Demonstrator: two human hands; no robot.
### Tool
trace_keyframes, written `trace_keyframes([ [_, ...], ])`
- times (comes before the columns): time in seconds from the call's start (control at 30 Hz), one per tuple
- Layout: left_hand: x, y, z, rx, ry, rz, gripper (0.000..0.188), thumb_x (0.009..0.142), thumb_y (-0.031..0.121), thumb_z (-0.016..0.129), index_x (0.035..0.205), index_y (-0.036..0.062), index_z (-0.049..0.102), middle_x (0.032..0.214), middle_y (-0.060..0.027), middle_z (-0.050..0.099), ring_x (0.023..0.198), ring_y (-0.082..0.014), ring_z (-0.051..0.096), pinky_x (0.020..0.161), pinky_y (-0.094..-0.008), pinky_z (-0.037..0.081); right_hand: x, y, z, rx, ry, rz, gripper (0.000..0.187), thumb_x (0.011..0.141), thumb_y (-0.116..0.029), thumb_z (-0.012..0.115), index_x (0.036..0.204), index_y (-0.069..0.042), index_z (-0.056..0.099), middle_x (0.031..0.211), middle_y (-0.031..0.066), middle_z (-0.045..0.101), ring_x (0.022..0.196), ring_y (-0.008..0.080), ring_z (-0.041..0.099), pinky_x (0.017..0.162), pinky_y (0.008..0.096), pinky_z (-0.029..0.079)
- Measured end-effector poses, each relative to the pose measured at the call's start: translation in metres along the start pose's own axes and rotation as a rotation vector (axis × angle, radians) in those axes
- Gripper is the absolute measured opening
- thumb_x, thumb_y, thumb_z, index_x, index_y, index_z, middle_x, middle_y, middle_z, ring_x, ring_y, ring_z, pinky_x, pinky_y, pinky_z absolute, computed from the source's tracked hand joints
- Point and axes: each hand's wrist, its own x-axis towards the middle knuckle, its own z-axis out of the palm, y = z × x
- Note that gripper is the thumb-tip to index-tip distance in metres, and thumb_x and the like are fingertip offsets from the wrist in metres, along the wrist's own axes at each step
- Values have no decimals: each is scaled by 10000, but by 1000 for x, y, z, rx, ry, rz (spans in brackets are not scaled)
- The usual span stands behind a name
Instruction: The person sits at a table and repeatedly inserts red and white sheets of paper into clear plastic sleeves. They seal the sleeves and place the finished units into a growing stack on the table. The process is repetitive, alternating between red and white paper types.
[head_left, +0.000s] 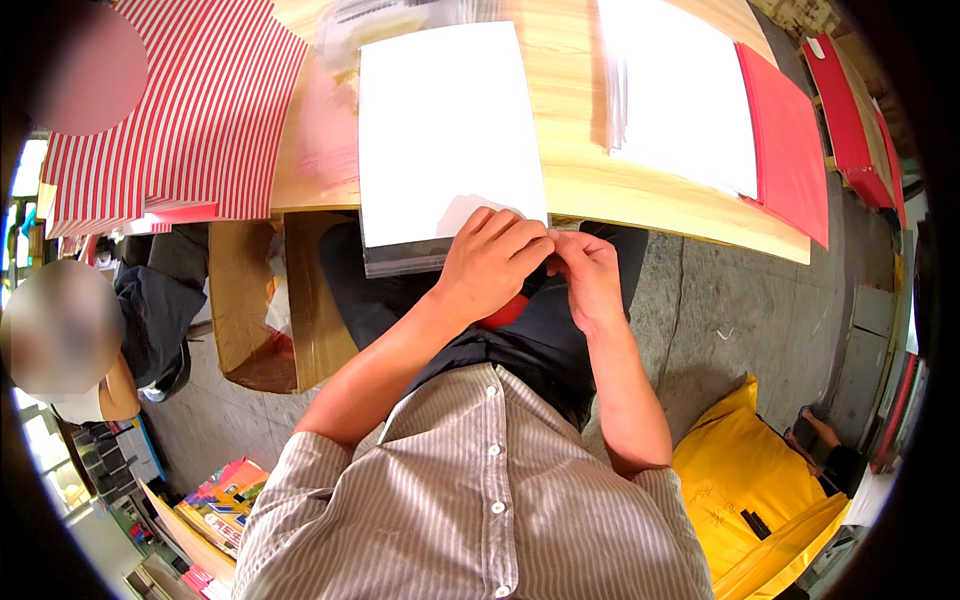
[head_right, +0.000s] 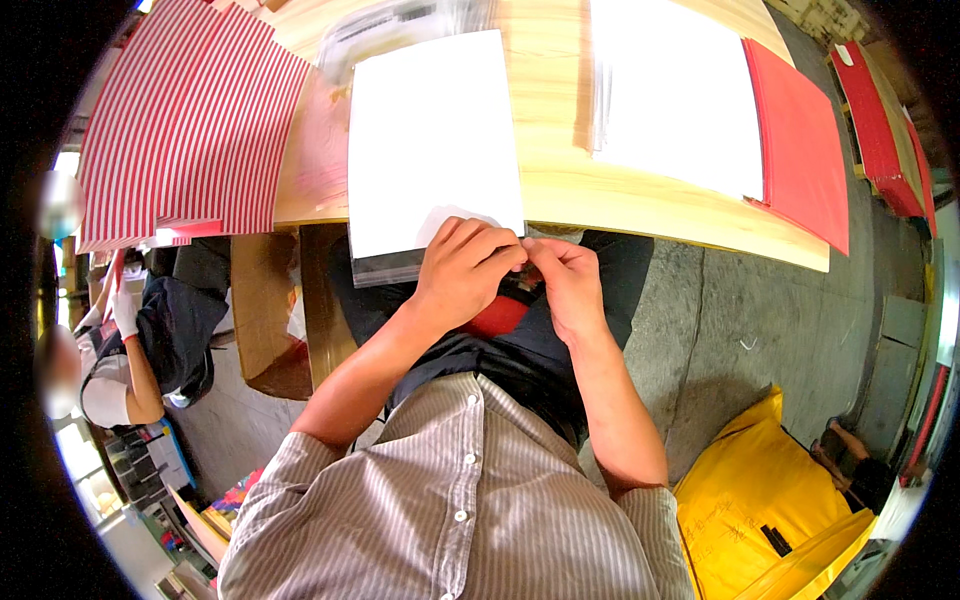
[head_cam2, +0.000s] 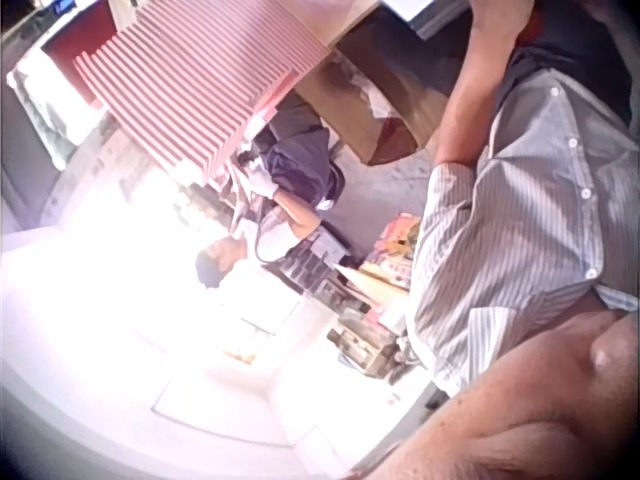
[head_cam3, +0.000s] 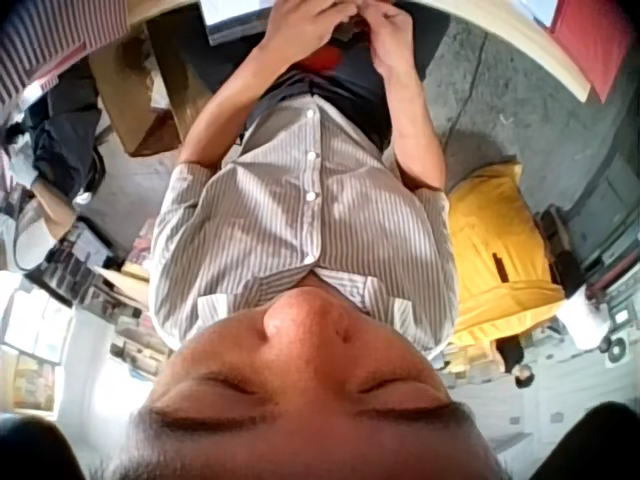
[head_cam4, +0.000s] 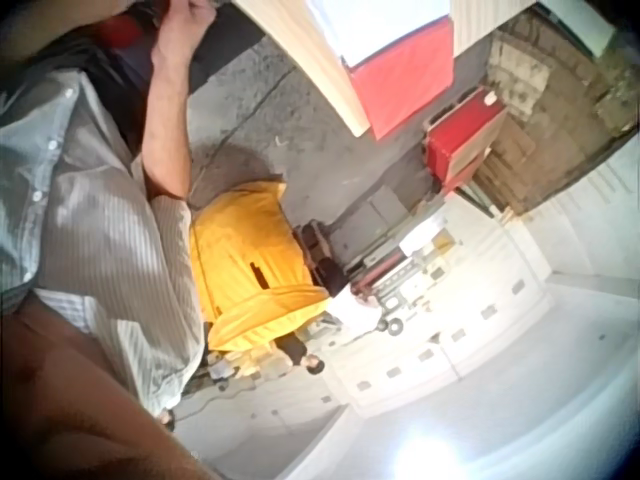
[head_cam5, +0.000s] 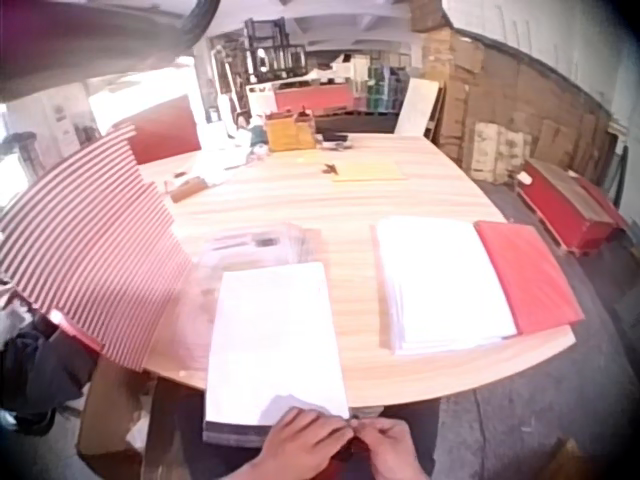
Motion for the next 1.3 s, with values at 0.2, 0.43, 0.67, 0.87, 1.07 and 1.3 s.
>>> trace_keyframes([
  [0.2,-10,0,-4,-47,-26,22,242,695,53,632,929,95,674,975,24,637,879,-186,589,776,-340,441,3,6,-2,-70,43,-45,151,942,-91,641,933,30,731,804,30,692,681,86,560,633,230,441],
  [0.43,-55,9,-63,-505,-213,-159,155,741,-16,648,848,79,590,824,-57,615,780,-266,602,718,-387,493,7,0,-5,-139,101,-65,169,954,-111,614,903,18,710,807,68,703,720,129,623,662,253,449],
  [0.67,-241,-51,-196,-942,380,-997,187,932,125,681,845,55,531,778,-49,611,711,-138,565,668,-271,475,6,-3,-21,-141,50,-166,182,967,-137,613,868,-1,680,804,88,689,735,163,625,668,280,456],
  [0.87,-459,-158,-247,-249,867,-1426,100,970,101,620,1002,7,610,846,-32,641,740,-111,610,671,-245,498,11,-1,-32,-108,-27,-169,173,981,-163,611,887,-22,648,813,81,662,751,182,610,686,315,453],
  [1.07,-558,-231,-245,-55,822,-1582,175,913,114,656,1045,1,679,850,-80,719,722,-173,677,668,-301,549,11,-7,-27,-131,0,-102,173,983,-183,608,887,-45,647,812,56,655,762,171,604,699,319,447],
  [1.3,-612,-277,-249,203,736,-1645,195,890,125,684,1046,12,711,889,-81,745,762,-163,703,700,-304,556,5,-1,-34,-107,29,-96,158,990,-195,601,909,-63,637,827,36,648,786,153,598,710,317,441],
])
